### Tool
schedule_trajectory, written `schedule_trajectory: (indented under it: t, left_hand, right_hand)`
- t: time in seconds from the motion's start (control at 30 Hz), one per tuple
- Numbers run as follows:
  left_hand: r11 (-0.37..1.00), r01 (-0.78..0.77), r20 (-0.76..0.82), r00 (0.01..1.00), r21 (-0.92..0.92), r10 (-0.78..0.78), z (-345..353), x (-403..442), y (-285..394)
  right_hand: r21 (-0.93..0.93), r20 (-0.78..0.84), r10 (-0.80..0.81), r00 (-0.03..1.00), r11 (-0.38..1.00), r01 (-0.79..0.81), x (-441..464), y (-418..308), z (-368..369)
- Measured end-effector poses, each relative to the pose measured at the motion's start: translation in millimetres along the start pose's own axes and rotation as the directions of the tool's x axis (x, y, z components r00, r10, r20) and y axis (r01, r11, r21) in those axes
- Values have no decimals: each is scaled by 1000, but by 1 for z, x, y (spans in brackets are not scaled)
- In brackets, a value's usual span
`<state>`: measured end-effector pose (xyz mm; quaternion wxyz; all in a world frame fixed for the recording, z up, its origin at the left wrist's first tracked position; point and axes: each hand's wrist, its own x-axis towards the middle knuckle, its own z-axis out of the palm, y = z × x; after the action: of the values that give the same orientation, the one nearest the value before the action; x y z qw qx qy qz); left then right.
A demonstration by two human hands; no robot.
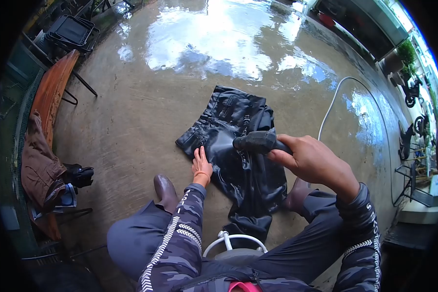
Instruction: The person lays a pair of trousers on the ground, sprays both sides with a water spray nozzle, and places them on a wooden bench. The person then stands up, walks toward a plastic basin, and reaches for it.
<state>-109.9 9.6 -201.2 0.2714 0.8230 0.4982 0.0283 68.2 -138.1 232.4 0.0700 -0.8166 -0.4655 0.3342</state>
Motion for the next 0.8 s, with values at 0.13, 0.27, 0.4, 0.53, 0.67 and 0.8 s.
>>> schedule_trajectory:
  t: [0.13, 0.27, 0.4, 0.53, 0.67, 0.8]
  left_hand:
    - [876, -326, 81, 944, 356, 319, 46, -17, -17]
    - [935, -260, 221, 953, 242, 208, 25, -20, 9]
    - [936, -252, 171, 962, 246, 214, 24, -24, 14]
    - [951, -238, 170, 964, 199, 206, 34, -25, 9]
    - [935, -289, 159, 952, 205, 260, 37, -31, 6]
    - [938, -295, 137, 952, 183, 272, 36, -35, 5]
  right_hand:
    - [-36, 4, 49, 999, 998, -48, -6, 6, -4]
    - [-18, 1, 84, 996, 996, -84, -10, 10, -10]
    - [-27, 53, 97, 994, 995, -96, -14, 16, -11]
    - [18, -76, 60, 995, 998, -59, -13, 27, -9]
    - [81, -322, 59, 945, 996, -35, -10, 36, -5]
    - [78, -158, 117, 980, 991, -105, -15, 37, -15]
